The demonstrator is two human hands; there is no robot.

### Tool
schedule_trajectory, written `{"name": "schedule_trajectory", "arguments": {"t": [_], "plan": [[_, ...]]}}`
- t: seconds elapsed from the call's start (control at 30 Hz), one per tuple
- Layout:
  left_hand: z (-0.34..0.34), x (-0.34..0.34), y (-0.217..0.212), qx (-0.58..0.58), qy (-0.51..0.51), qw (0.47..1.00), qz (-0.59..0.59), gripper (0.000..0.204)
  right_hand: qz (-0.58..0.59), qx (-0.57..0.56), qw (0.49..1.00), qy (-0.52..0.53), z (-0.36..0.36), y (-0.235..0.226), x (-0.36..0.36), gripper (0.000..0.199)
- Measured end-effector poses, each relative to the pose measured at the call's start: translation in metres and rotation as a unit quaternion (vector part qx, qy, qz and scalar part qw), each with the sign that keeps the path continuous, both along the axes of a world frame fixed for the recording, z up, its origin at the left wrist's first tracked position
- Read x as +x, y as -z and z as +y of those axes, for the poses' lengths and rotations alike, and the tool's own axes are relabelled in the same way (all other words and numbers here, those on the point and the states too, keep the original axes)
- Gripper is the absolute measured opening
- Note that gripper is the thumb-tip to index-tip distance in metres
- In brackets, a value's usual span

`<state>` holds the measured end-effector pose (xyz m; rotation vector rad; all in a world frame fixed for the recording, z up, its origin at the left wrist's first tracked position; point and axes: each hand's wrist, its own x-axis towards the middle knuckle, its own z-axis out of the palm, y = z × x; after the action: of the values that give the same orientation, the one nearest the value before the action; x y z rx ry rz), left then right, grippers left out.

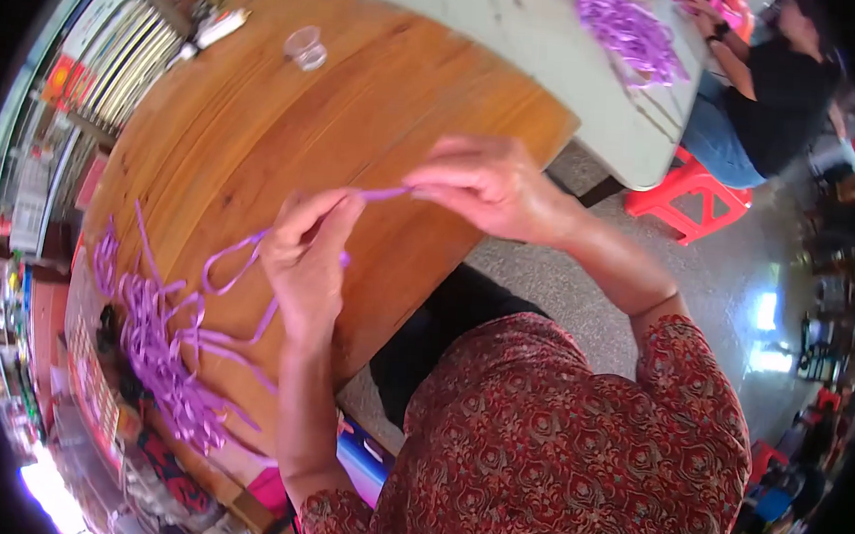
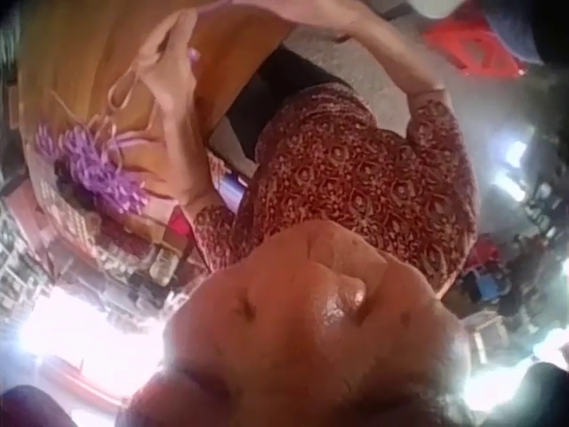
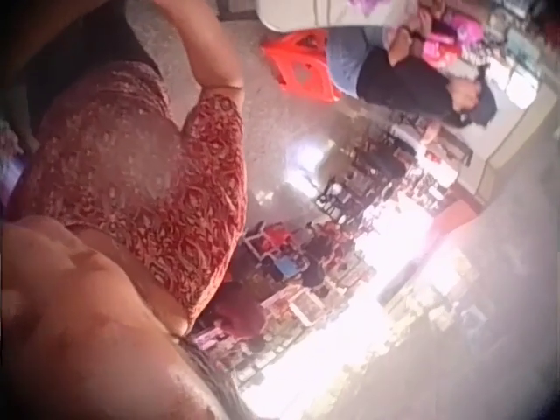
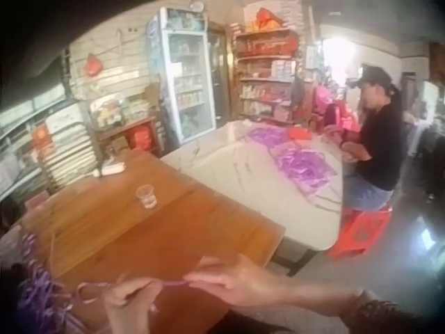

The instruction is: The person rolls a purple ribbon into a small coil by hand and secures it by tying a knot with the remaining ribbon. They repeat this process with several more ribbons from a pile on the table, occasionally setting finished pieces aside.

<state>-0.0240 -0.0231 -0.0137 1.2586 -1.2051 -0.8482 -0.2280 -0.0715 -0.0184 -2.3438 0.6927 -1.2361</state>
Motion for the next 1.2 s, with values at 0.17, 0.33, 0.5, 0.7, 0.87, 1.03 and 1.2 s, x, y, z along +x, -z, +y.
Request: {"name": "schedule_trajectory", "arguments": {"t": [0.17, 0.33, 0.5, 0.7, 0.87, 1.03, 1.2], "plan": [[-0.004, -0.002, 0.001, -0.108, 0.047, 0.992, -0.044, 0.01, 0.077, 0.025, 0.997, 0.018, 0.002, -0.008, -0.007, 0.013], [-0.004, -0.011, -0.002, -0.048, -0.054, 0.989, -0.129, 0.007, 0.006, 0.052, 0.997, -0.054, -0.005, 0.011, -0.005, 0.009], [-0.013, 0.01, 0.015, -0.225, -0.024, 0.878, -0.422, 0.02, -0.086, 0.022, 0.993, -0.076, 0.012, 0.022, 0.003, 0.008], [0.014, -0.026, 0.003, -0.103, 0.052, 0.956, -0.27, 0.031, -0.029, -0.052, 0.997, 0.051, 0.017, 0.03, 0.031, 0.018], [0.01, -0.028, 0.008, 0.065, 0.08, 0.978, -0.182, 0.032, -0.075, -0.198, 0.97, 0.121, 0.004, 0.035, 0.029, 0.022], [0.014, -0.023, -0.011, 0.001, 0.092, 0.874, -0.477, 0.03, -0.132, -0.238, 0.955, 0.118, 0.0, 0.04, 0.033, 0.022], [0.014, -0.017, -0.022, -0.095, 0.125, 0.674, -0.722, 0.029, -0.073, -0.254, 0.962, 0.073, -0.008, 0.033, 0.03, 0.017]]}}
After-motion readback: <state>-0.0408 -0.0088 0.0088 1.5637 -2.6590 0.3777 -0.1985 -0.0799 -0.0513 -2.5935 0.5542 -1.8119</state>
